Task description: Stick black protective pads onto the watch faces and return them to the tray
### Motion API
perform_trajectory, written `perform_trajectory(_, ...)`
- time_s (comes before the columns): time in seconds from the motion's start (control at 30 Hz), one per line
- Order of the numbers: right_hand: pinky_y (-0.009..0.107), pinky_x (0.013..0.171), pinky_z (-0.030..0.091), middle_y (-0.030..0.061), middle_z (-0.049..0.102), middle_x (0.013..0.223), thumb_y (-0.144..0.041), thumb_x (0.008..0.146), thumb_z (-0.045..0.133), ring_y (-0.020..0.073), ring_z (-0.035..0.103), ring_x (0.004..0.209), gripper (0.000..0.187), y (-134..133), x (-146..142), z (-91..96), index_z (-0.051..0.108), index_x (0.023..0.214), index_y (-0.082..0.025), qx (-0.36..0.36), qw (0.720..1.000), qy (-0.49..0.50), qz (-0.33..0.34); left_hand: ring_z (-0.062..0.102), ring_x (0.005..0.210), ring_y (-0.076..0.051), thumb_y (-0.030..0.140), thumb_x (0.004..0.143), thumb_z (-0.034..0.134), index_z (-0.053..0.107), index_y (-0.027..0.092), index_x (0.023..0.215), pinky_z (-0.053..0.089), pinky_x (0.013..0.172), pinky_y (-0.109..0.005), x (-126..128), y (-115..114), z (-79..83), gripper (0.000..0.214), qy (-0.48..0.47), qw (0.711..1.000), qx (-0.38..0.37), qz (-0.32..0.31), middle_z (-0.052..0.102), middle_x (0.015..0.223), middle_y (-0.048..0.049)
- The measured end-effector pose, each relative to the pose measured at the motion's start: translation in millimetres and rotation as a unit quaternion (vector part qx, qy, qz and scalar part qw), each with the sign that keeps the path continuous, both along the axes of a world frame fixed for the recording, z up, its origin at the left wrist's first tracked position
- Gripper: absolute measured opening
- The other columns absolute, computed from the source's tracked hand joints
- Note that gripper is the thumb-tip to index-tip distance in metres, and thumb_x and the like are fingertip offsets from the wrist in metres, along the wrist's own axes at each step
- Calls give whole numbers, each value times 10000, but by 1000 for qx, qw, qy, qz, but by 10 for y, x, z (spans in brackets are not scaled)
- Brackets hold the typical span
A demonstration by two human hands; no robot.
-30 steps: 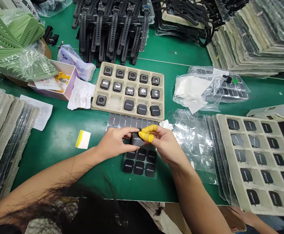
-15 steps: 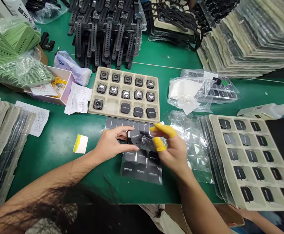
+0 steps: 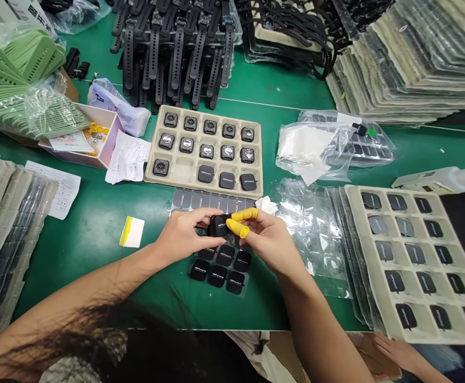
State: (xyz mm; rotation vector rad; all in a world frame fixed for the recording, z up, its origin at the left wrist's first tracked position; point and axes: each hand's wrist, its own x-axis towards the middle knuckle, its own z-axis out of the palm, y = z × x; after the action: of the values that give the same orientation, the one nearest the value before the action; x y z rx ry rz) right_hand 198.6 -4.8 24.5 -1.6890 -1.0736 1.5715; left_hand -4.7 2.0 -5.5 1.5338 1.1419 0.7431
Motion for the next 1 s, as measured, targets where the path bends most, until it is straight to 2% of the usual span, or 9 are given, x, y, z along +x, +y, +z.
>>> perform_trajectory(0.1, 246, 543, 491, 18, 658, 765, -450, 617, 897, 118, 563, 622, 377, 0, 24, 40, 713, 813, -187, 5, 1000, 21, -16, 771, 827, -192, 322, 681, 864, 725, 193, 1173, 639, 851, -315, 2, 0, 7, 528, 4, 1000, -2, 0, 800, 893, -27)
perform_trajectory(0.2, 257, 586, 506, -3, 650, 765, -456, 629, 892, 101, 578, 586, 350, 6, 53, 60, 712, 795, -206, 4, 995, 85, -57, 771, 821, -191, 326, 666, 878, 726, 177, 1162, 634, 868, -317, 8, 1, 2, 540, -7, 1000, -1, 9, 799, 882, -33)
perform_trajectory(0.3, 259, 630, 529, -3, 665, 785, -408, 565, 930, 112, 615, 629, 374, 4, 24, 41, 717, 799, -208, -23, 991, 104, -84, 770, 832, -199, 342, 649, 893, 722, 177, 1175, 635, 864, -328, 13, -1, -12, 577, -9, 1000, 0, 11, 797, 890, -39)
perform_trajectory(0.4, 256, 652, 553, 7, 682, 792, -344, 474, 963, 126, 624, 681, 422, -4, -45, 8, 723, 788, -195, -56, 989, 103, -91, 763, 809, -191, 349, 635, 904, 725, 186, 1179, 636, 852, -326, 11, -4, -27, 595, -1, 1000, 2, 8, 792, 870, -29)
perform_trajectory(0.5, 264, 658, 575, 10, 680, 781, -342, 453, 967, 137, 634, 699, 422, -9, -87, -14, 727, 765, -190, -73, 987, 109, -94, 751, 784, -175, 350, 635, 906, 729, 189, 1179, 634, 842, -316, 3, -3, -35, 594, 12, 1000, 16, 3, 784, 860, -20)
perform_trajectory(0.83, 248, 611, 576, -5, 658, 776, -330, 420, 967, 131, 625, 686, 420, -21, -105, -62, 735, 744, -197, -95, 983, 110, -111, 747, 781, -150, 322, 648, 897, 722, 198, 1177, 619, 831, -270, 3, -1, -19, 571, 26, 999, 30, -5, 783, 864, 2)
perform_trajectory(1.0, 244, 631, 578, -5, 667, 761, -294, 469, 958, 116, 620, 651, 394, -20, -113, -64, 730, 772, -190, -91, 983, 118, -104, 741, 761, -149, 336, 655, 891, 726, 207, 1166, 618, 826, -267, 1, 10, -14, 552, 37, 999, 33, -7, 780, 859, 3)
